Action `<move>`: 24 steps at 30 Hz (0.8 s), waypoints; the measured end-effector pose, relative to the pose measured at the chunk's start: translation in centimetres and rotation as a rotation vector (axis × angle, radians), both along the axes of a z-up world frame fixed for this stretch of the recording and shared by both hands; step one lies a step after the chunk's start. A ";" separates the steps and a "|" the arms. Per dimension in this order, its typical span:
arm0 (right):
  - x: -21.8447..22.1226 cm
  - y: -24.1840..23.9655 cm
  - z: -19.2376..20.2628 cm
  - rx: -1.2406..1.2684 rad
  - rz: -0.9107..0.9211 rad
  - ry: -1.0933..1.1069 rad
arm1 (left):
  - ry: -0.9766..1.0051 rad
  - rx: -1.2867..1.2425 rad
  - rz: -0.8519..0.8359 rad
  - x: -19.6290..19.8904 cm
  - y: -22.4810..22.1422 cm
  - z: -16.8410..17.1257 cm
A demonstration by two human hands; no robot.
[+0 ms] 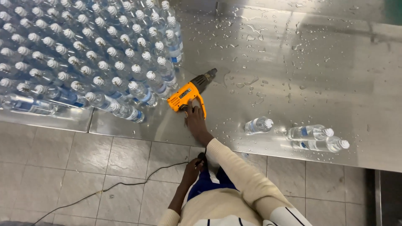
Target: The person uses a heat gun to shrink-wrap labels onto plastic water bottles on a stainless steel table. They rotate each bottle while applying heat, then peel off excess label material and place the finished bottles aside.
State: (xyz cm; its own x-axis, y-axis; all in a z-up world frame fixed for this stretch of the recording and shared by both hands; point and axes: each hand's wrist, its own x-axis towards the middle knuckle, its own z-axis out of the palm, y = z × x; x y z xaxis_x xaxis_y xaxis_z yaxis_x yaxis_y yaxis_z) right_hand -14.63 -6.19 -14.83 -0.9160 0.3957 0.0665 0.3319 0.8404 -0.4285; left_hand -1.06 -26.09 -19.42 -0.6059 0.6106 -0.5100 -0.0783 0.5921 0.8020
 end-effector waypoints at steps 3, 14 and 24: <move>3.3 0.6 3.9 -0.072 0.098 -0.074 | -0.089 0.049 -0.028 -1.3 1.1 -1.1; 29.8 11.1 6.8 -0.506 -0.683 0.328 | 0.101 -0.247 -0.437 -4.8 7.8 7.2; 27.0 17.7 4.5 -0.492 -0.554 0.151 | 0.224 0.475 -0.208 -0.6 27.3 18.4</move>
State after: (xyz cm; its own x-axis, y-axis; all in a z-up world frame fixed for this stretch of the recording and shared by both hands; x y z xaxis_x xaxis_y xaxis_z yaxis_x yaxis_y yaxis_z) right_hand 12.39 11.55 -10.30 -0.5692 0.8121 -0.1281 0.5585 0.2676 -0.7852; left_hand -1.71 1.25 -1.04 -0.5098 0.8600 -0.0228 0.2045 0.1469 0.9678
